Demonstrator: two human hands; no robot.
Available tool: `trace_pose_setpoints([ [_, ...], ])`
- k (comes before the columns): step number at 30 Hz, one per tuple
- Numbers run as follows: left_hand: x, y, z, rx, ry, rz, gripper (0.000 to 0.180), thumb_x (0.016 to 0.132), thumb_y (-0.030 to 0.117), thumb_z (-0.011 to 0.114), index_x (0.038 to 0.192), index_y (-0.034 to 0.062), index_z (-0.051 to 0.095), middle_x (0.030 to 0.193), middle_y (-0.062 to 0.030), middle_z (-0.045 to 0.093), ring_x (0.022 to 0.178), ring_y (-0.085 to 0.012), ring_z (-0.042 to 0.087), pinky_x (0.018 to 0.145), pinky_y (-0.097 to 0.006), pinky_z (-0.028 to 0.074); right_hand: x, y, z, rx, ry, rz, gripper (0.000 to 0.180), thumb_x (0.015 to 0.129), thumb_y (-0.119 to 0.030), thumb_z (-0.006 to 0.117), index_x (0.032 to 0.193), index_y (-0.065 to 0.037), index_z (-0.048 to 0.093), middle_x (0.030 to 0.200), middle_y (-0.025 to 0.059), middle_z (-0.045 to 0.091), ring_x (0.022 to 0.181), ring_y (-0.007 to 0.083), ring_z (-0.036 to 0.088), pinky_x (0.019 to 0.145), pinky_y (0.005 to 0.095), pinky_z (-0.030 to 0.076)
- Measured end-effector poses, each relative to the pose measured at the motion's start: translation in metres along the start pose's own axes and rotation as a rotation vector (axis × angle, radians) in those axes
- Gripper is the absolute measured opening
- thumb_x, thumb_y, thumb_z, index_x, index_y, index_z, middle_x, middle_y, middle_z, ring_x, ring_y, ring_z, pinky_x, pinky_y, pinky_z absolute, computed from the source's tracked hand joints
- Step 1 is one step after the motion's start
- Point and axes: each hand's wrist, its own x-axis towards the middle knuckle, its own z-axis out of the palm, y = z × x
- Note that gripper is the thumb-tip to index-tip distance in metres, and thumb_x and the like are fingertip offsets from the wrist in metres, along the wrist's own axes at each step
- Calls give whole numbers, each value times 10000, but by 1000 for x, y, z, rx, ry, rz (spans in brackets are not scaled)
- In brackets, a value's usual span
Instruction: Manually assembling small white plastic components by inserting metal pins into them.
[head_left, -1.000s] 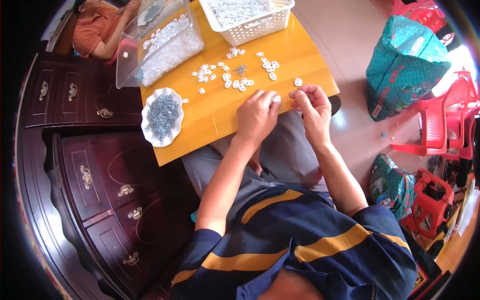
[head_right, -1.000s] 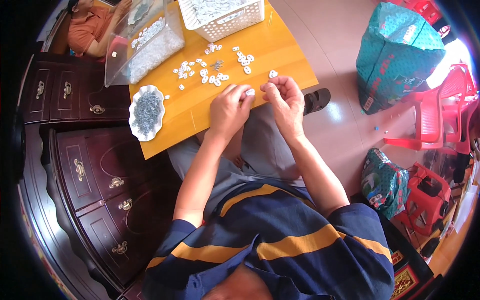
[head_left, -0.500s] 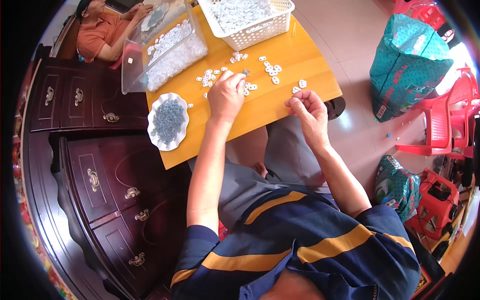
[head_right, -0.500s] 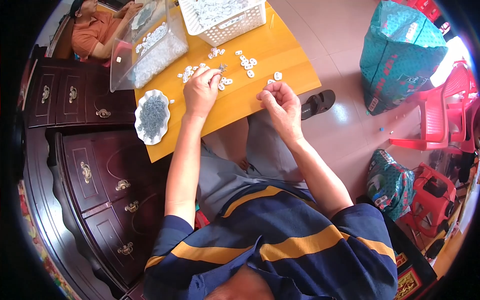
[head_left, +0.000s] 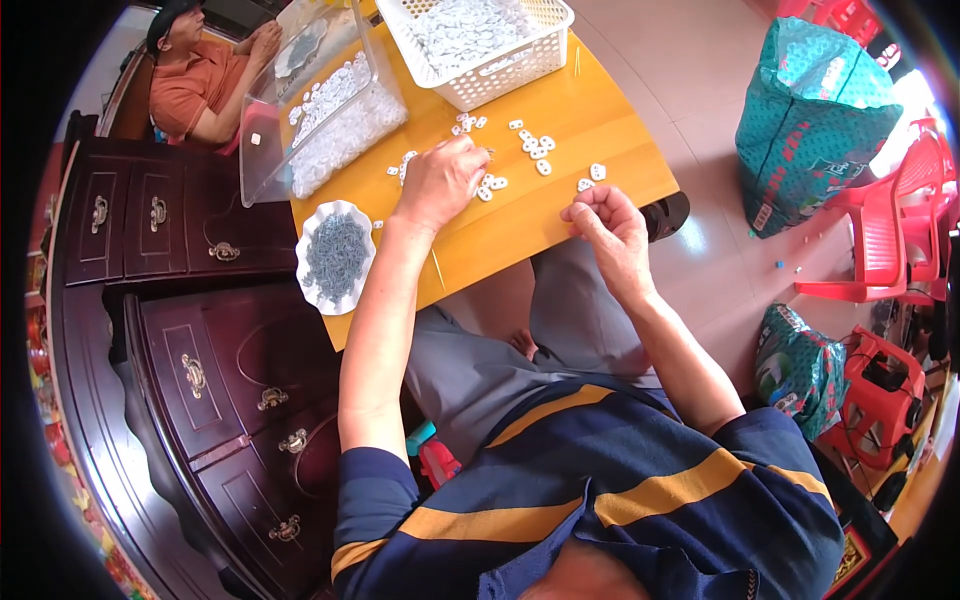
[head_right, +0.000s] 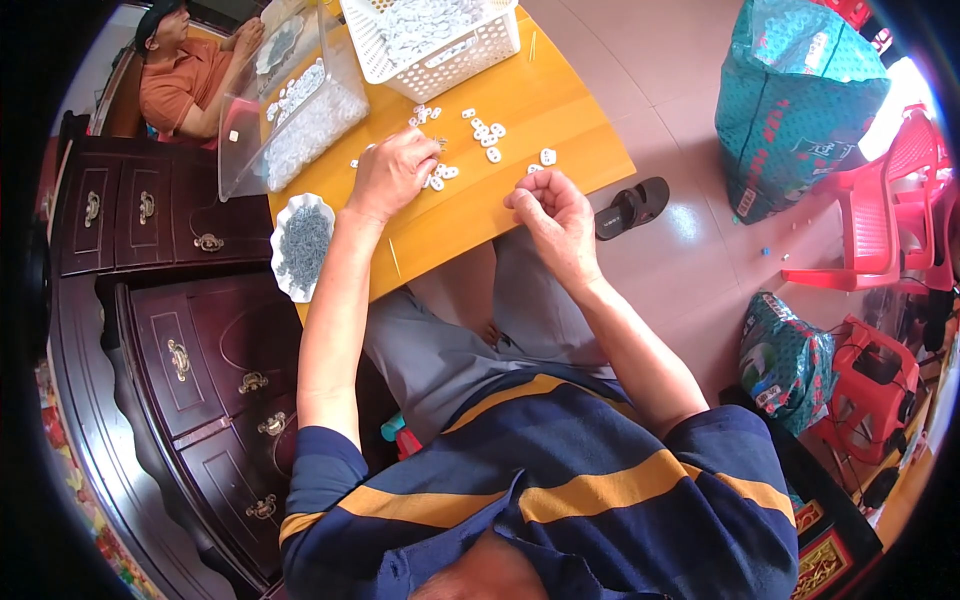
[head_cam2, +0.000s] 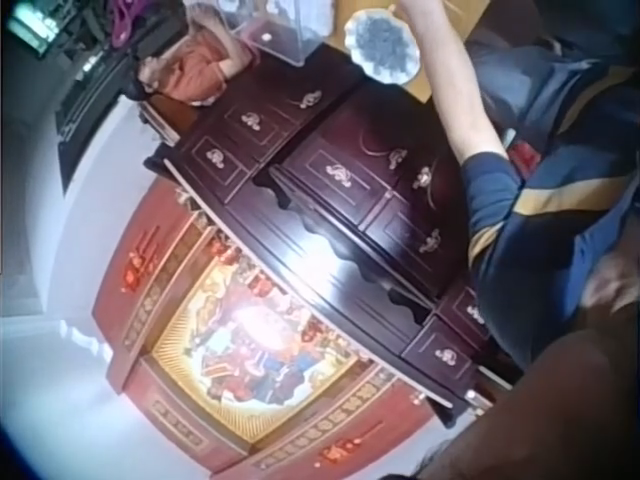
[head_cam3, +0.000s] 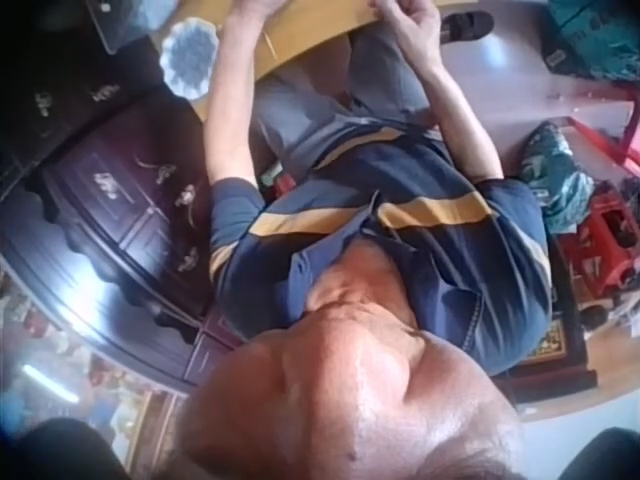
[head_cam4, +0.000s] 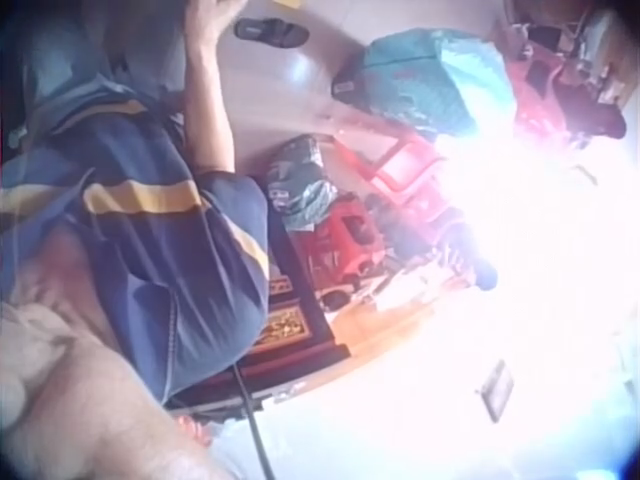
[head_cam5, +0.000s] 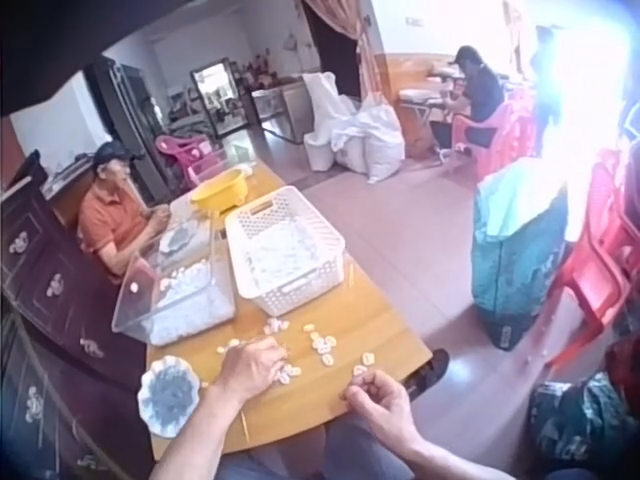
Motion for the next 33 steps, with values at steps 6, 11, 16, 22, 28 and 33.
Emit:
trace_pose_setpoints([
  [6,5,-4,-2,60,-65,107,55,871,112,673,818,114,659,825,-60,624,814,-284,691,682,-432,581,1,-1,1,-8,6,14,91,1015,-108,663,1064,-44,622,944,13,694,918,81,679,797,229,529],
  [11,11,-9,-1,84,-145,166,72,896,84,599,830,61,613,846,-115,635,837,-343,691,688,-474,570,0,-1,2,5,-7,16,96,1013,-107,667,1063,-40,620,947,16,691,921,85,679,804,232,531],
  [16,18,-19,-1,71,-211,177,75,884,118,610,851,51,608,863,-138,661,830,-375,687,705,-491,561,-2,-3,3,-16,-23,19,100,1015,-108,666,1057,-34,614,951,17,681,932,91,678,816,239,536],
  [22,7,22,-17,-477,61,-115,42,856,63,655,866,45,619,751,-74,636,626,-181,639,589,-329,513,-5,-4,5,19,-35,10,81,1019,-102,656,1053,-39,618,949,19,681,900,84,662,799,240,530],
  [28,-34,111,-15,-899,169,-200,46,888,18,666,871,27,624,792,-49,614,644,-106,642,574,-253,517,-8,-8,6,181,-215,320,179,1067,-243,607,1037,-70,641,871,2,674,777,71,627,725,221,498],
  [33,-54,128,-13,-1065,207,-309,59,892,-4,660,877,24,611,777,-15,589,640,-71,563,585,-230,471,-10,0,2,243,-376,375,231,1091,-276,561,1016,-75,649,861,-1,660,761,76,608,717,230,494],
])
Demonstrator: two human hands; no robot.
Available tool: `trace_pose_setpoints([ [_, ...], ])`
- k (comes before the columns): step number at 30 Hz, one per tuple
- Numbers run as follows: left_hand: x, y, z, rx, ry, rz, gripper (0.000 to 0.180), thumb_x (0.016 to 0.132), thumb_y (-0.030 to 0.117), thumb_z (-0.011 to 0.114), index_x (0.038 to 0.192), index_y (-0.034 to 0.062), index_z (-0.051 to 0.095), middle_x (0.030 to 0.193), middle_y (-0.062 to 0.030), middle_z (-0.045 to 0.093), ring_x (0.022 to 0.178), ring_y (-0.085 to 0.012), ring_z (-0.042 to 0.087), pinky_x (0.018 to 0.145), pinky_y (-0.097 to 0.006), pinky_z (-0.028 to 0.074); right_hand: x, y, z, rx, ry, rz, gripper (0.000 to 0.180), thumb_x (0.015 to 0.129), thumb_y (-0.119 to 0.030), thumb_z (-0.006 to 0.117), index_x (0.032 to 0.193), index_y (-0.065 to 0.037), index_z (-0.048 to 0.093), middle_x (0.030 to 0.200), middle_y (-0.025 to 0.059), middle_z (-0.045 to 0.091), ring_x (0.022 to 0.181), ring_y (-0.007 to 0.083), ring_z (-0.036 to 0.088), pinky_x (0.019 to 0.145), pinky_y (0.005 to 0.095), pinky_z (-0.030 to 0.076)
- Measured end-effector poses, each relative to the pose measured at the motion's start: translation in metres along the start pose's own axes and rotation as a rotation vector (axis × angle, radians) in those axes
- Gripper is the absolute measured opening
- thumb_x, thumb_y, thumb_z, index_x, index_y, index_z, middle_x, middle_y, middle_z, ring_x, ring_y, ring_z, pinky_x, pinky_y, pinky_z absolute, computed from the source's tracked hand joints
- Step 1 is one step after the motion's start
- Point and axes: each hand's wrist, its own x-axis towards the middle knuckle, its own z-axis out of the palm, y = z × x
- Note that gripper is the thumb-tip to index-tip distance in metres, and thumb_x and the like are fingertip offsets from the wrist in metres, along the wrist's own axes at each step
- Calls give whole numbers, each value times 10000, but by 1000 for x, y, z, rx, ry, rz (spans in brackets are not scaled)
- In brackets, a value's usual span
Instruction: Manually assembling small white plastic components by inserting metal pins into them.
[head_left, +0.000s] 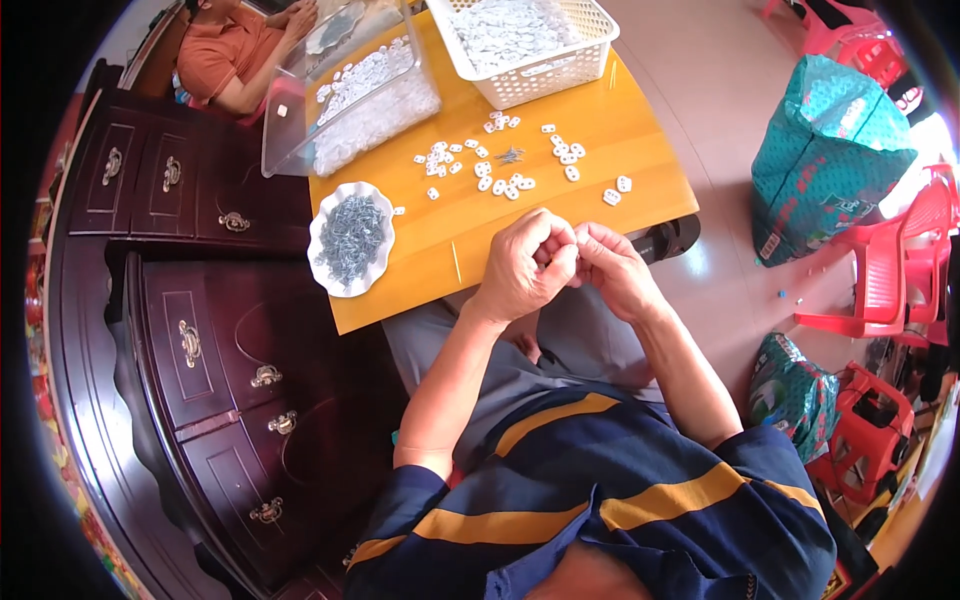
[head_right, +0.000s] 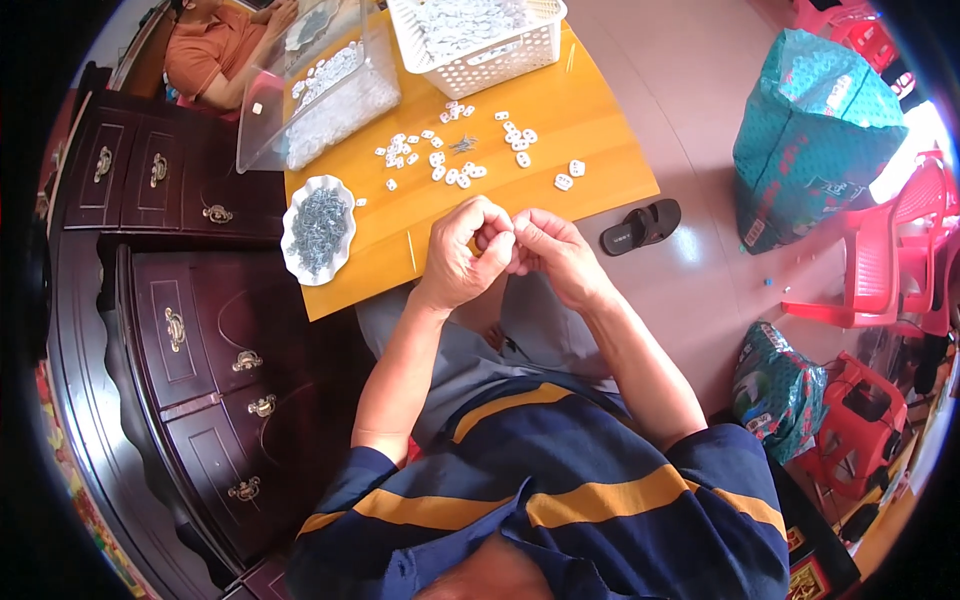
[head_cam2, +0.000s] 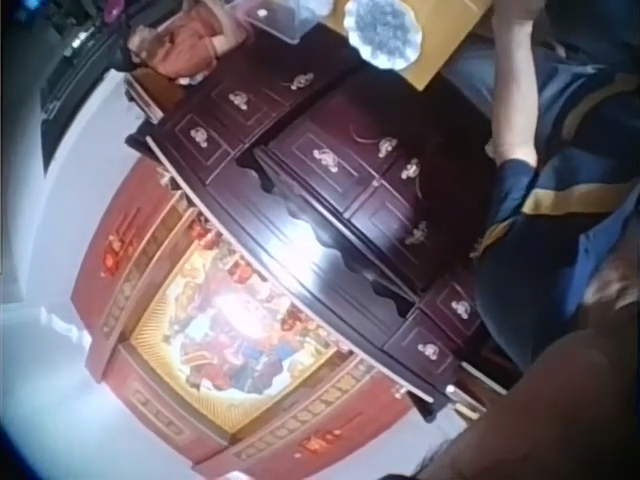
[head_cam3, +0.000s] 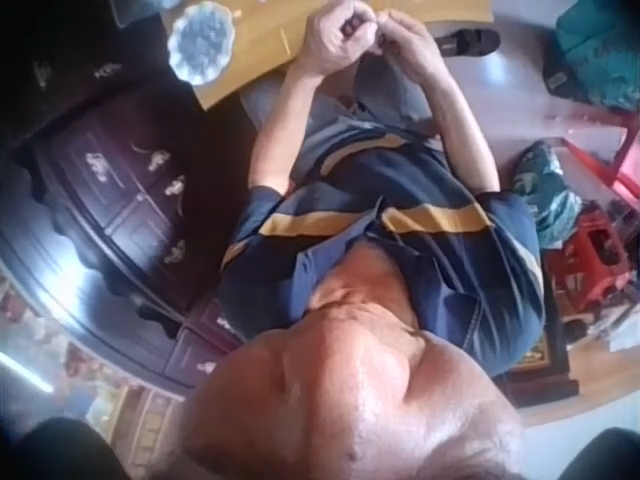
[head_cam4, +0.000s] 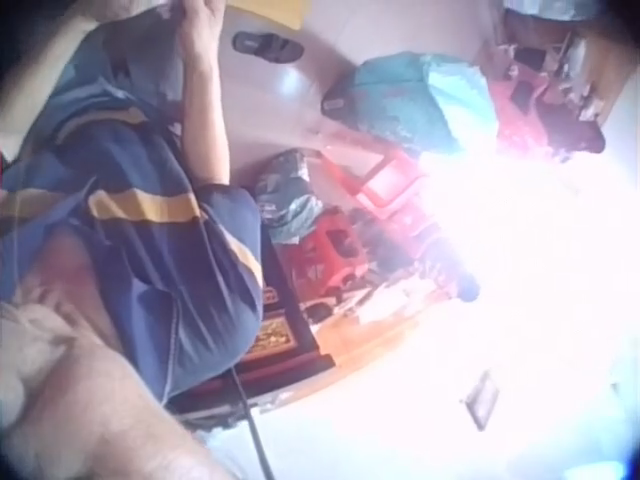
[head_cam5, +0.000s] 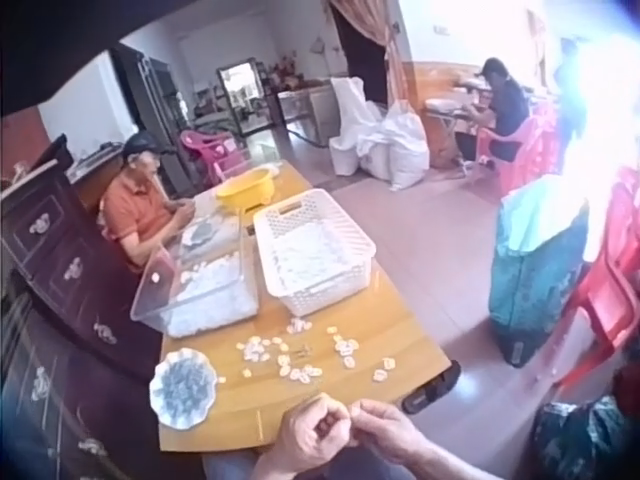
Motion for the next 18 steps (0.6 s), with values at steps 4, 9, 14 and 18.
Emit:
trace_pose_setpoints([
  [4,-12,-2,-3,40,33,45,58,889,-3,659,886,24,608,775,-16,589,631,-72,551,581,-235,471,-2,1,5,26,-40,56,233,1089,-279,563,1009,-77,647,861,-3,653,766,78,594,728,238,497],
  [9,-24,-6,-4,-61,106,14,46,901,-9,656,907,19,619,796,-21,617,665,-76,592,594,-236,487,-4,-3,13,-18,-64,95,206,1074,-268,595,1025,-75,645,874,0,661,785,83,610,745,233,501],
  [14,-30,-11,-5,-62,156,15,59,919,-28,661,962,13,658,830,-37,660,702,-87,640,608,-238,507,-2,0,8,-132,-47,62,213,1069,-269,607,1033,-63,647,877,5,669,796,86,620,755,231,501],
  [18,-36,-15,-11,62,145,78,67,924,-27,678,975,16,671,828,-58,672,685,-108,644,610,-254,512,-2,3,9,-315,-24,2,231,1073,-274,603,1031,-52,648,865,4,671,804,79,617,765,226,497],
])
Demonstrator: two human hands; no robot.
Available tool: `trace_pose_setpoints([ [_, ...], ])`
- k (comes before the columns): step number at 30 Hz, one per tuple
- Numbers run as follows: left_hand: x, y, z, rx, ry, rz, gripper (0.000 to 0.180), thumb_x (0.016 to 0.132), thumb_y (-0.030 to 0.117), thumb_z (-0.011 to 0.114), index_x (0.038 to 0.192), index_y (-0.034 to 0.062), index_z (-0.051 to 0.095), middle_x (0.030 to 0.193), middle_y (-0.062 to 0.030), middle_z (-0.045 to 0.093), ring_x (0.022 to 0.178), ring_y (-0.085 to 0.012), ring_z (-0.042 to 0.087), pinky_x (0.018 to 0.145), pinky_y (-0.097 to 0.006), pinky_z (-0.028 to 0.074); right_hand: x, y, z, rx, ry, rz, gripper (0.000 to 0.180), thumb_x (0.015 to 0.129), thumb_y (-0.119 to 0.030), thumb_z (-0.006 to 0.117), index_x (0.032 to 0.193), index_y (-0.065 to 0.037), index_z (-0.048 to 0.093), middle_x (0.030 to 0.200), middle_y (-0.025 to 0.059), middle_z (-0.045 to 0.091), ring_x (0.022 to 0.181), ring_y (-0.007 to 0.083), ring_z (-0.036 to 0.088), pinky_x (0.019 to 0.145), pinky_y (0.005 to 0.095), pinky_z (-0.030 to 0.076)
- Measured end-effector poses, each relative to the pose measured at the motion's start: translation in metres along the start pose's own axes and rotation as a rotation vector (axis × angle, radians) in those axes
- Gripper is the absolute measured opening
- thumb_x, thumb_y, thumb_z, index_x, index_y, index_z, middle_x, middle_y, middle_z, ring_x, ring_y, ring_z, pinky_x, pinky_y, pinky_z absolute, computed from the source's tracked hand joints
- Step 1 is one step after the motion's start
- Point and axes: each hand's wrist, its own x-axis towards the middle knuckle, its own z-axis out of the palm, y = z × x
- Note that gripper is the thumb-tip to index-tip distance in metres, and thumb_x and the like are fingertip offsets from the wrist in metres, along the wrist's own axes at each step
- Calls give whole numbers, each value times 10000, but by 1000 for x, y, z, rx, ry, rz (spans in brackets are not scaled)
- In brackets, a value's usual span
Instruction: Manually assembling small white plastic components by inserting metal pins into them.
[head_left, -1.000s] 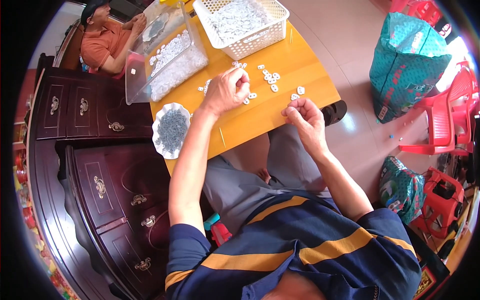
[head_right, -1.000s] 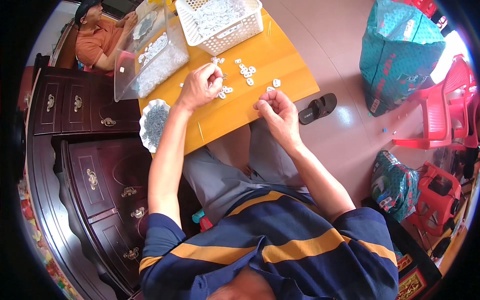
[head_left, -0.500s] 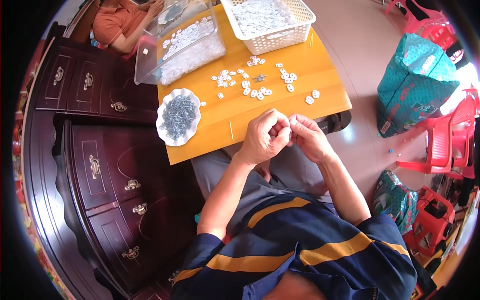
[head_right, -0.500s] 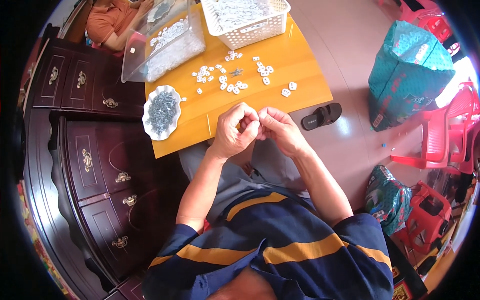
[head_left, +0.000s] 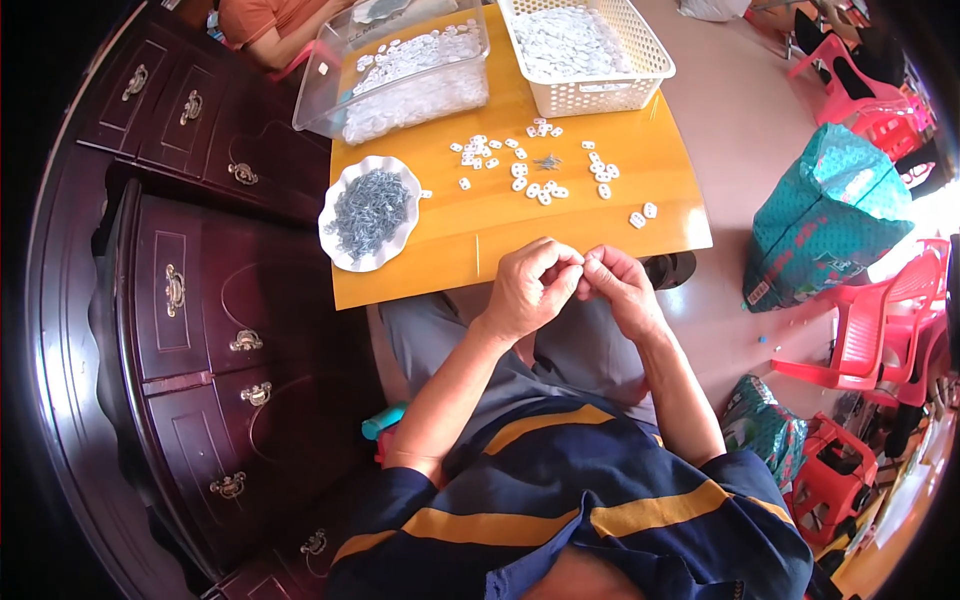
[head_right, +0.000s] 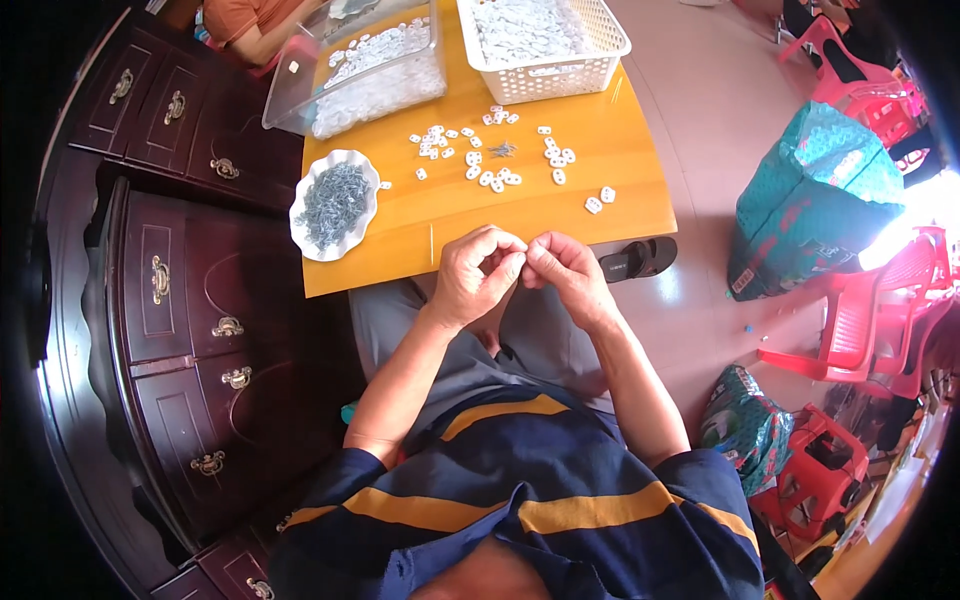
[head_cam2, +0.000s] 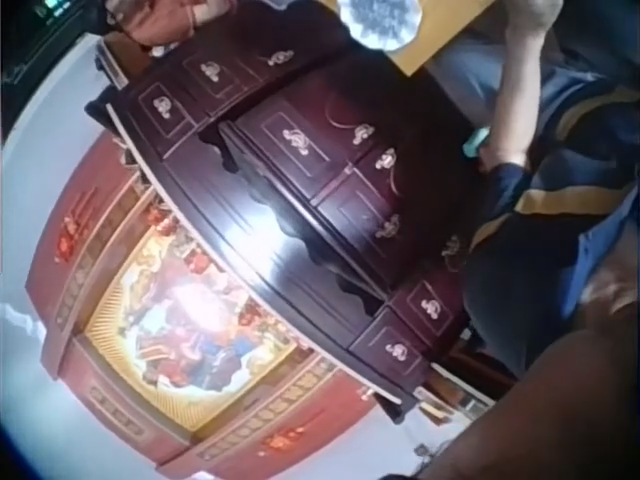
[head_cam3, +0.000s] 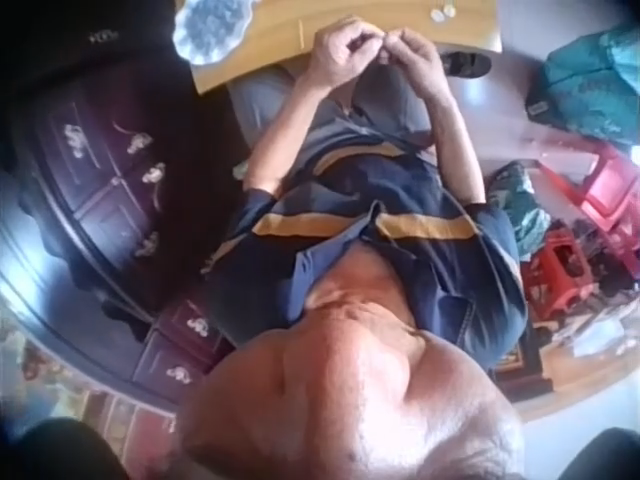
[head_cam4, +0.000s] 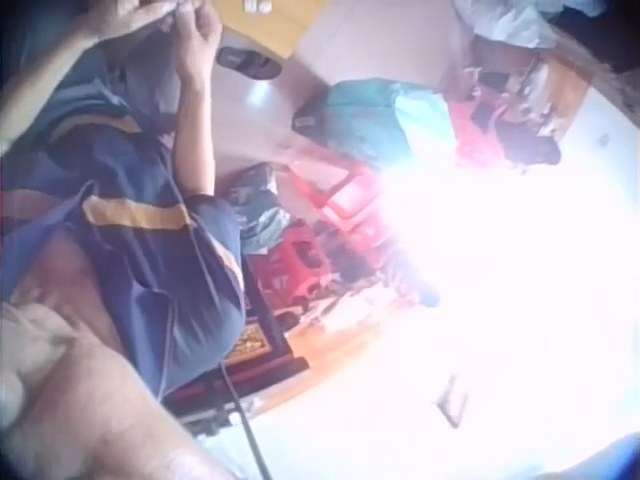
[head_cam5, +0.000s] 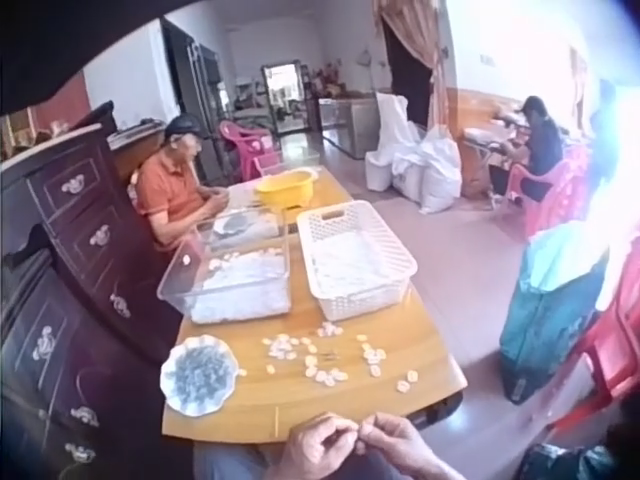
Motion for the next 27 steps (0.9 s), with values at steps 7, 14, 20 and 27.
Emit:
trace_pose_setpoints([
  [7,-13,-14,0,113,85,-58,29,933,38,641,938,27,614,800,-147,648,731,-338,668,652,-408,519,2,13,7,-146,77,-85,181,1055,-213,643,1023,-36,656,879,-1,682,836,72,629,805,241,525],
  [14,-21,-21,-2,121,103,4,53,954,58,581,924,15,570,787,-139,609,672,-271,601,639,-383,481,3,12,13,-195,23,-86,188,1053,-215,646,1035,-28,656,888,0,682,843,71,627,811,244,528],
  [20,-27,-22,-4,77,119,-4,100,978,85,546,906,19,561,736,-138,583,656,-292,593,633,-387,477,3,8,20,-221,-9,-72,184,1063,-203,626,1042,-22,648,892,2,674,857,71,623,815,247,534],
  [27,-33,-28,-9,-63,202,-100,171,982,108,555,843,14,588,676,-160,587,617,-304,613,590,-402,477,16,0,33,-331,-36,-88,152,1056,-152,611,1018,-7,642,850,14,677,809,84,632,769,246,528],
])
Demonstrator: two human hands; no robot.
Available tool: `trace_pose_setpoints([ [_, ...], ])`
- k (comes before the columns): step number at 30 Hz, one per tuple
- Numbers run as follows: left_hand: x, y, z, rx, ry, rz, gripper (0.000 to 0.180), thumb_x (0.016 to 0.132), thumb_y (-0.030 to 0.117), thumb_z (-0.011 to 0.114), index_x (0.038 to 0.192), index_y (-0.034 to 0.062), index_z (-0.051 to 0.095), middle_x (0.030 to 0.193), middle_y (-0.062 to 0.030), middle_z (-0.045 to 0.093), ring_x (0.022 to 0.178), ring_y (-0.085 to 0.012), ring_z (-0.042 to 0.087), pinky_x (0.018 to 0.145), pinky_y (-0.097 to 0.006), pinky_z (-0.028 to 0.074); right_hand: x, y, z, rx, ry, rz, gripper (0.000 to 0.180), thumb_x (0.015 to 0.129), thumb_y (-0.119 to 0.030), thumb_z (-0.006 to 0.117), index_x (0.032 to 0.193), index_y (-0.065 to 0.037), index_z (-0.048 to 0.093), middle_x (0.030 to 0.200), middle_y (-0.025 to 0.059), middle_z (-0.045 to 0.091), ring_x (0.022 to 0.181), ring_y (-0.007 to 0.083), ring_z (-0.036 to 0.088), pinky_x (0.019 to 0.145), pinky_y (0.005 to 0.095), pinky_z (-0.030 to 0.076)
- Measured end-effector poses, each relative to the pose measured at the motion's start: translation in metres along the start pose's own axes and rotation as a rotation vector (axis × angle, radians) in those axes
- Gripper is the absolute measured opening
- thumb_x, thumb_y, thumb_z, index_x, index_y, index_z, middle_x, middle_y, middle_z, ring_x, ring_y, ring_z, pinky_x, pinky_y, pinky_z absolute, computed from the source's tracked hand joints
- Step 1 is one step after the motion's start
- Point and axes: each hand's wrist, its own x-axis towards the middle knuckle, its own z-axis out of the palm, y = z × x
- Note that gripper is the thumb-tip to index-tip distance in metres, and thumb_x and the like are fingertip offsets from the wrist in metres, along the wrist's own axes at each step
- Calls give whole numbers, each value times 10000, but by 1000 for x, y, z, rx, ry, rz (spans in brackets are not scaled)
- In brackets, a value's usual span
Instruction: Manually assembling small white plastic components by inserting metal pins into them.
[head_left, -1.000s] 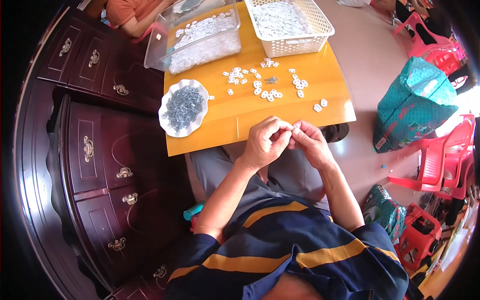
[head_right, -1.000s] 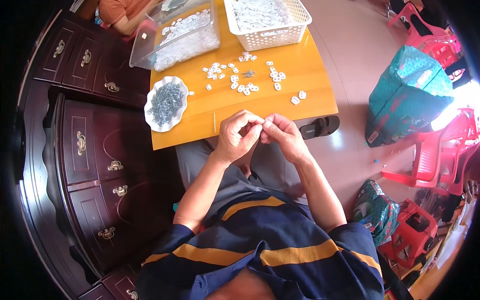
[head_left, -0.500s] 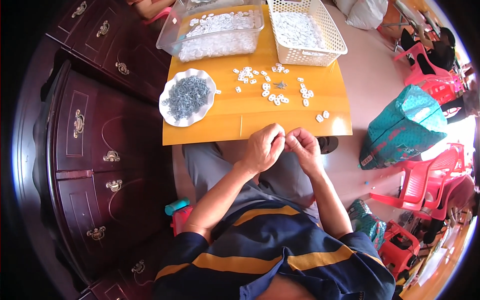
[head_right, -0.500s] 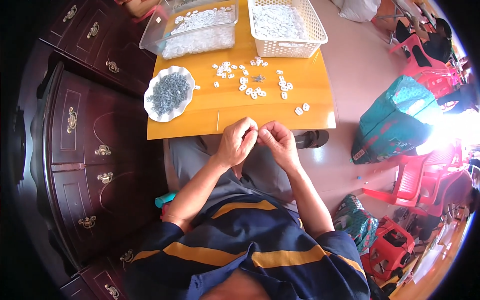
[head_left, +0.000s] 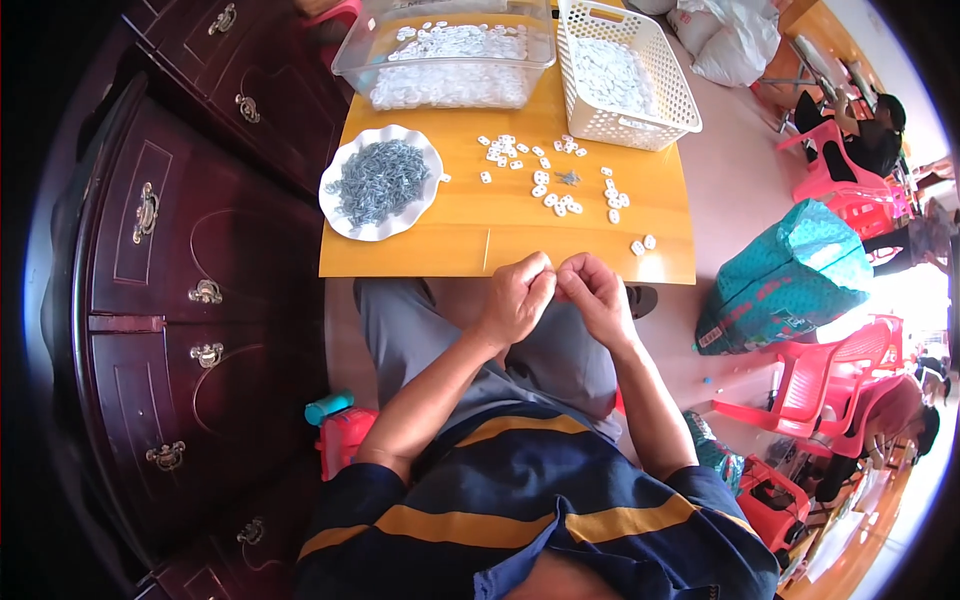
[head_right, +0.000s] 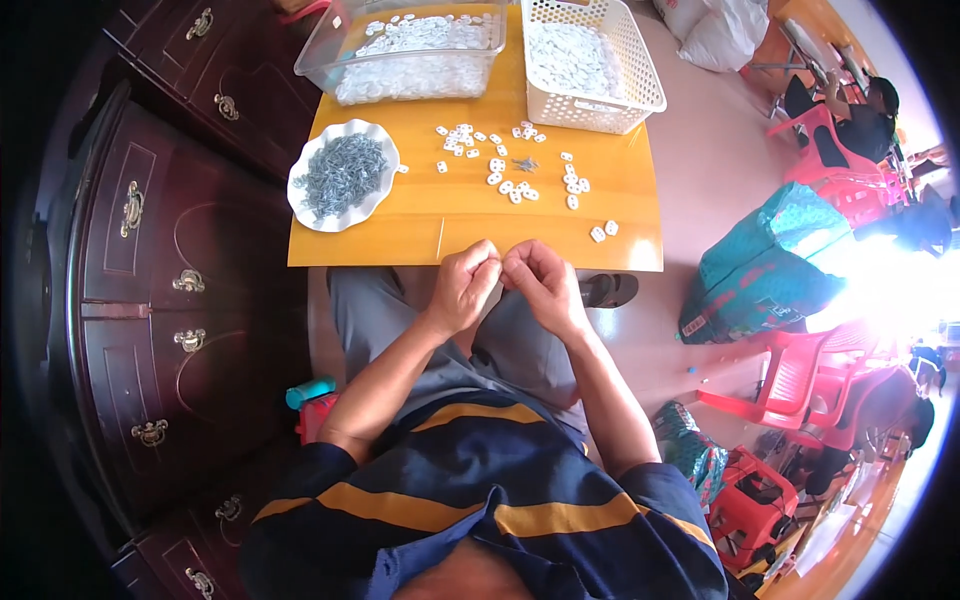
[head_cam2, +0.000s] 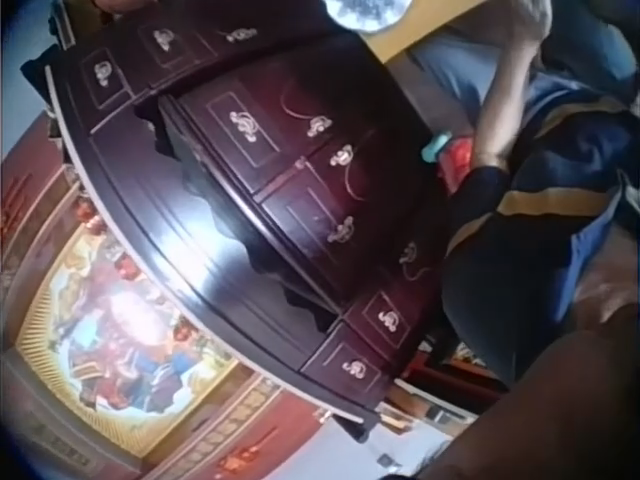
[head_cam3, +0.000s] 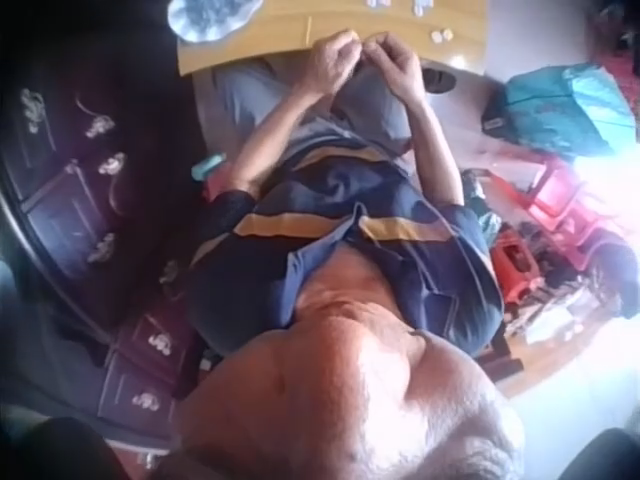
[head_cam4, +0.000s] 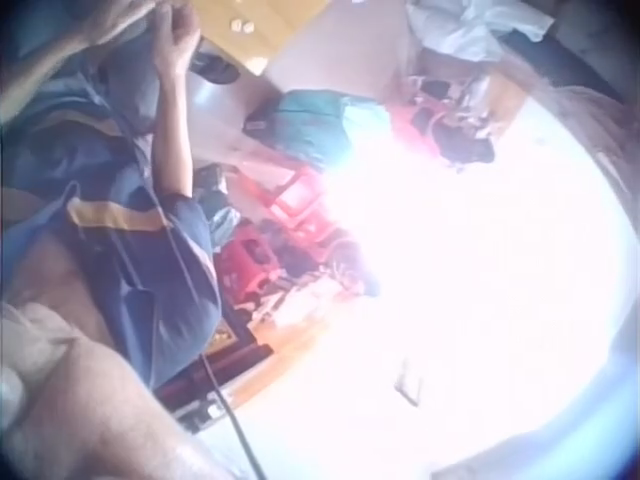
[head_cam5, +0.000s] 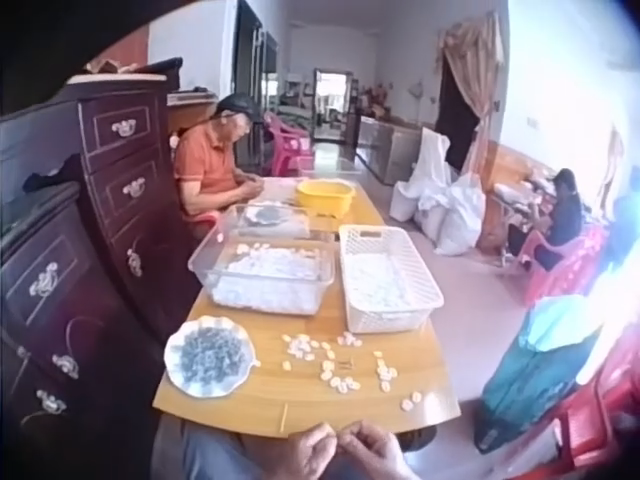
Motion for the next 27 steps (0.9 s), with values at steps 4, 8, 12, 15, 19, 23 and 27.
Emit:
trace_pose_setpoints([
  [4,-5,-8,-9,-146,37,-117,210,1028,131,504,850,34,559,679,-8,526,621,-80,477,569,-280,409,20,-29,13,-336,-62,-63,155,1036,-147,617,994,1,636,813,30,669,764,97,618,728,253,517],
  [8,-6,-15,-20,-302,40,-176,226,1050,132,487,841,60,533,697,25,505,591,-45,435,547,-228,372,34,-41,22,-441,-160,-88,157,1043,-150,607,980,-7,623,807,22,640,764,93,595,724,252,507],
  [12,-12,-19,-25,-399,-83,-213,220,1042,115,504,829,64,524,704,17,521,592,-45,454,549,-221,382,53,-32,9,-426,-81,-172,165,1023,-155,609,967,-1,625,765,58,653,715,110,639,676,274,527],
  [15,-22,-22,-25,-432,-85,-235,208,1033,96,507,829,62,526,715,14,536,597,-43,465,552,-213,383,73,-40,7,-642,105,-235,136,995,-128,637,946,-2,640,782,93,686,711,174,685,675,296,535],
  [19,-24,-29,-25,-415,-87,-234,199,1029,85,509,834,59,534,730,10,552,602,-41,474,556,-210,391,103,-34,-12,-971,241,-479,85,926,-112,685,902,-33,665,862,138,706,748,335,697,675,396,549],
  [23,-23,-32,-24,-409,-63,-242,190,1025,81,515,839,57,543,741,8,563,601,-38,476,552,-213,402,120,-20,-23,-1101,280,-470,103,922,-127,710,929,-25,699,848,130,698,704,283,693,672,381,551],
  [27,-24,-38,-23,-410,-70,-236,182,1022,78,520,845,53,551,743,4,569,600,-39,480,551,-214,406,127,-9,-23,-1180,289,-490,109,900,-146,728,931,-41,725,868,132,698,740,308,693,700,410,555],
])
